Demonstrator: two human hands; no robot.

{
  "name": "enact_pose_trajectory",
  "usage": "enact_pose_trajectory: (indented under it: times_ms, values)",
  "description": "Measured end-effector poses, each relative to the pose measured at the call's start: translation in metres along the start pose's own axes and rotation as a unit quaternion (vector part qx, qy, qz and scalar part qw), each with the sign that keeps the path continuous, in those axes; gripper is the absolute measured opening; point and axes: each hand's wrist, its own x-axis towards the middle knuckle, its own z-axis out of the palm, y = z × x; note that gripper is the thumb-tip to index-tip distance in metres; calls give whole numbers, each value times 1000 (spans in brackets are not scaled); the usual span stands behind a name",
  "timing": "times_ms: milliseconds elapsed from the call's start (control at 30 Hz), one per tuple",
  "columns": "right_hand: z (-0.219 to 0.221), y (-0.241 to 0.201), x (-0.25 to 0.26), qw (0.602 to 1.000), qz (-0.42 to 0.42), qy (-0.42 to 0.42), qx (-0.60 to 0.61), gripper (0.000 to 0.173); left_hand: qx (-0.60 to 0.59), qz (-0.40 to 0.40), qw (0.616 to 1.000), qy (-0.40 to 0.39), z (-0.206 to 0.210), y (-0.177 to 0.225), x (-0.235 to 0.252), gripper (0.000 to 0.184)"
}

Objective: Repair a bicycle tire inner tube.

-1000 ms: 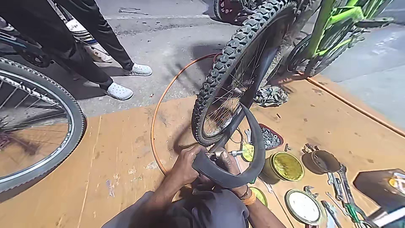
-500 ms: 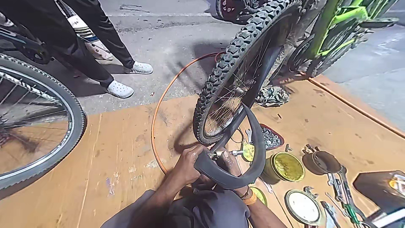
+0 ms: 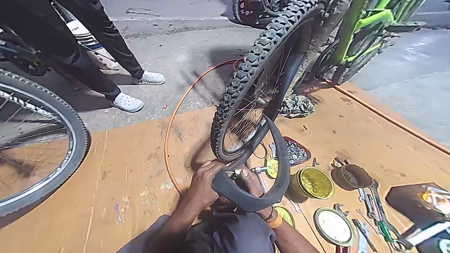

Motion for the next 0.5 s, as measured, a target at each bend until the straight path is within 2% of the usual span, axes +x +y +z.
enact_pose_trajectory:
  times_ms: [67,233,400,500]
  values:
    - [1,-1,-1,1000,-4,5,-14,48,28,11,999,14,3,-1,0,22]
    - [2,2,0,999,-8,-6,-53,44,13,10,999,31,10,-1,-4,18]
    - [3,2,2,999,-5,-16,-50,41,78,0,996,35,11,4,-4,21]
    - [2,4,4,999,-19,-23,-33,43,65,-11,997,48,16,4,-7,23]
